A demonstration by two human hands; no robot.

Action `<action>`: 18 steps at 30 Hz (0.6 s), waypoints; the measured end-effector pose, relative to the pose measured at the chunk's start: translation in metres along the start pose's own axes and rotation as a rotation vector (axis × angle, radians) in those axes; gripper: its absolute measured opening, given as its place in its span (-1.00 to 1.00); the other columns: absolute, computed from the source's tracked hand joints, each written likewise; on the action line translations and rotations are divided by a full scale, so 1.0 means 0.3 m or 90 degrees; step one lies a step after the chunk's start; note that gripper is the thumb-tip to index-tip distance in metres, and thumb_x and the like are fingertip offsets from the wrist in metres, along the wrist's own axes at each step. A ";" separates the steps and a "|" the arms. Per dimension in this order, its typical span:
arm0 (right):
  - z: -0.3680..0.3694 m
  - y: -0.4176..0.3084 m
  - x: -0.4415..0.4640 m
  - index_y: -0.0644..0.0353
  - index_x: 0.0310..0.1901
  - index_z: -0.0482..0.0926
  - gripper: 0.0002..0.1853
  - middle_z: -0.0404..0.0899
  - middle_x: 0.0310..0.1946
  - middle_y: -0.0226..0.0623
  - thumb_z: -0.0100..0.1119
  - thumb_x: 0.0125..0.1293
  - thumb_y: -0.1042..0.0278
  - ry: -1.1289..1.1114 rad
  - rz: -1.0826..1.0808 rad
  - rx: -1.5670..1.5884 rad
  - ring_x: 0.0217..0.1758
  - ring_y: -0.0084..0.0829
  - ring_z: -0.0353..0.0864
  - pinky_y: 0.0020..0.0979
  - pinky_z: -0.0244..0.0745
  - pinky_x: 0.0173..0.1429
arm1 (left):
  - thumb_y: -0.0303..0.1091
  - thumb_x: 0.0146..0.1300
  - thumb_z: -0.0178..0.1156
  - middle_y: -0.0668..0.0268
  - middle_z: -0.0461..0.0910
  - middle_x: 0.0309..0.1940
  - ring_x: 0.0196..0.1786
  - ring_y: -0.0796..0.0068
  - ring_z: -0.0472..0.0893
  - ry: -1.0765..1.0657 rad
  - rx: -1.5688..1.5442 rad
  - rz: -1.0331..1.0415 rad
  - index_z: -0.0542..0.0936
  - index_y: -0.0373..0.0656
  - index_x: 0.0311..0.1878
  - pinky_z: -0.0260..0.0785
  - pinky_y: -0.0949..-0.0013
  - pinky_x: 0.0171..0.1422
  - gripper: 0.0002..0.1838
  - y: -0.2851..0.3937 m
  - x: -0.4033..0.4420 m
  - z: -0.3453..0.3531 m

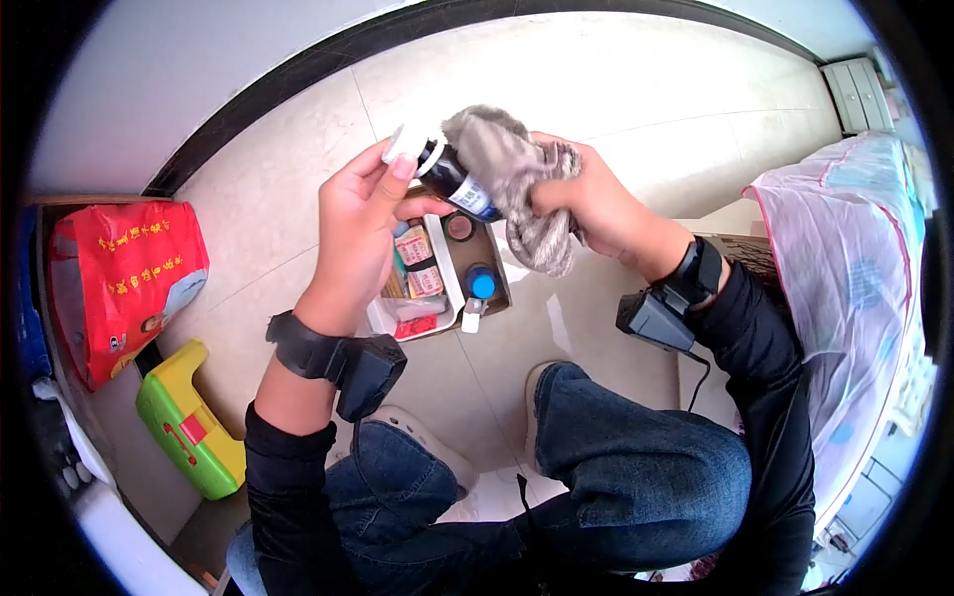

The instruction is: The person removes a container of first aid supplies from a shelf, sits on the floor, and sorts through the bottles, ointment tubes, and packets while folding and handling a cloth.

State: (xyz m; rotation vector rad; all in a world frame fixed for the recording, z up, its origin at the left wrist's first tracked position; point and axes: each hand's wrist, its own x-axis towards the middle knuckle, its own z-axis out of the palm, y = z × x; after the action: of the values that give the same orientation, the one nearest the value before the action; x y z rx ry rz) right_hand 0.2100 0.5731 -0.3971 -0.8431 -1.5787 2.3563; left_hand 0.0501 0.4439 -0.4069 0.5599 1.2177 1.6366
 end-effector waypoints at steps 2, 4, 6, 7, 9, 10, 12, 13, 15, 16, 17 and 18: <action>-0.017 -0.003 0.005 0.43 -0.15 0.40 -0.59 0.53 -0.36 -0.09 -0.08 -0.17 0.62 0.002 0.081 0.116 -0.29 -0.27 0.56 -0.42 0.45 -0.07 | -0.29 0.25 -0.02 0.16 0.48 -0.17 -0.17 0.45 0.52 -0.024 0.023 0.034 0.37 -0.37 -0.01 0.50 0.42 -0.22 -0.64 0.013 0.004 -0.002; -0.021 -0.003 0.006 0.51 -0.13 0.34 -0.58 0.50 -0.31 0.01 -0.11 -0.12 0.55 -0.017 0.167 0.264 -0.23 -0.20 0.55 -0.34 0.47 -0.03 | -0.30 0.24 0.00 0.14 0.49 -0.19 -0.26 0.42 0.55 -0.007 0.010 0.053 0.36 -0.40 -0.01 0.49 0.44 -0.23 -0.64 0.022 0.007 0.007; -0.013 0.008 0.010 0.49 -0.09 0.31 -0.56 0.49 -0.27 0.01 -0.11 -0.10 0.53 -0.045 0.175 0.321 -0.21 -0.18 0.55 -0.32 0.46 -0.03 | -0.32 0.23 0.01 0.14 0.47 -0.16 -0.21 0.39 0.55 -0.012 0.032 0.068 0.33 -0.40 0.03 0.51 0.40 -0.20 -0.61 0.023 0.009 -0.003; -0.008 0.013 0.011 0.47 -0.05 0.29 -0.54 0.48 -0.22 0.01 -0.11 -0.08 0.52 -0.074 0.182 0.377 -0.20 -0.17 0.55 -0.30 0.46 -0.02 | -0.32 0.23 0.01 0.14 0.47 -0.16 -0.21 0.39 0.55 -0.012 0.032 0.068 0.33 -0.40 0.03 0.51 0.40 -0.20 -0.61 0.022 0.008 -0.001; 0.005 0.010 0.005 0.41 0.01 0.26 -0.56 0.45 -0.15 0.00 -0.03 0.04 0.46 -0.101 0.174 0.413 -0.18 -0.18 0.54 -0.30 0.46 -0.02 | -0.38 0.21 0.03 0.15 0.47 -0.16 -0.21 0.38 0.55 -0.007 0.123 0.095 0.31 -0.42 0.05 0.51 0.39 -0.19 -0.61 0.018 0.001 0.010; 0.014 -0.004 0.002 0.38 0.02 0.27 -0.57 0.45 -0.16 -0.03 -0.01 0.09 0.41 -0.101 0.171 0.415 -0.19 -0.20 0.55 -0.31 0.47 -0.03 | -0.46 0.16 0.08 0.17 0.47 -0.17 -0.19 0.40 0.54 -0.002 0.127 0.107 0.34 -0.44 0.03 0.48 0.40 -0.13 -0.62 0.016 -0.003 0.018; 0.013 0.002 0.003 0.33 0.02 0.29 -0.56 0.47 -0.18 -0.11 0.08 0.16 0.28 -0.106 0.173 0.395 -0.20 -0.28 0.55 -0.38 0.50 -0.08 | -0.52 0.10 0.13 0.19 0.47 -0.19 -0.20 0.42 0.54 -0.023 0.159 0.154 0.38 -0.43 -0.01 0.46 0.44 -0.12 -0.63 0.017 0.000 0.019; 0.014 0.009 0.002 0.33 0.02 0.29 -0.56 0.47 -0.18 -0.11 0.08 0.16 0.28 -0.105 0.173 0.395 -0.20 -0.28 0.55 -0.38 0.50 -0.08 | -0.57 0.05 0.18 0.20 0.48 -0.20 -0.21 0.44 0.55 -0.044 0.189 0.201 0.43 -0.43 -0.05 0.45 0.48 -0.11 -0.65 0.018 0.002 0.020; 0.029 0.021 -0.003 0.30 0.01 0.32 -0.58 0.49 -0.19 -0.15 0.11 0.15 0.30 -0.086 0.195 0.362 -0.21 -0.34 0.55 -0.40 0.51 -0.11 | -0.59 0.01 0.19 0.25 0.47 -0.24 -0.18 0.47 0.53 -0.053 0.226 0.196 0.47 -0.43 -0.11 0.44 0.48 -0.09 -0.68 0.046 0.001 0.027; 0.039 0.015 -0.006 0.28 -0.01 0.35 -0.61 0.50 -0.21 -0.18 0.12 0.14 0.32 -0.077 0.193 0.364 -0.22 -0.38 0.56 -0.44 0.51 -0.14 | -0.59 0.00 0.20 0.26 0.47 -0.23 -0.20 0.47 0.53 -0.076 0.262 0.221 0.47 -0.42 -0.11 0.44 0.48 -0.09 -0.68 0.050 0.005 0.026; 0.037 0.014 -0.004 0.28 -0.01 0.35 -0.61 0.50 -0.21 -0.18 0.12 0.14 0.32 -0.080 0.196 0.365 -0.22 -0.38 0.56 -0.44 0.51 -0.14 | -0.59 -0.01 0.20 0.26 0.47 -0.23 -0.21 0.48 0.54 -0.096 0.298 0.246 0.48 -0.41 -0.12 0.44 0.49 -0.09 -0.68 0.057 0.005 0.024; 0.032 0.012 -0.003 0.27 -0.02 0.36 -0.62 0.50 -0.21 -0.19 0.12 0.14 0.34 -0.070 0.187 0.339 -0.22 -0.38 0.55 -0.44 0.51 -0.14 | -0.59 -0.01 0.20 0.26 0.47 -0.23 -0.21 0.48 0.54 -0.095 0.299 0.247 0.48 -0.41 -0.12 0.44 0.49 -0.09 -0.68 0.067 -0.002 0.031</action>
State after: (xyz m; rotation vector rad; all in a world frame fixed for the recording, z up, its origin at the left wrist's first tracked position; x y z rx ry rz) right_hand 0.2062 0.5637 -0.3974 -0.8698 -0.8146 2.8685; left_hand 0.0494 0.4472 -0.3850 1.2545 1.4523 1.5811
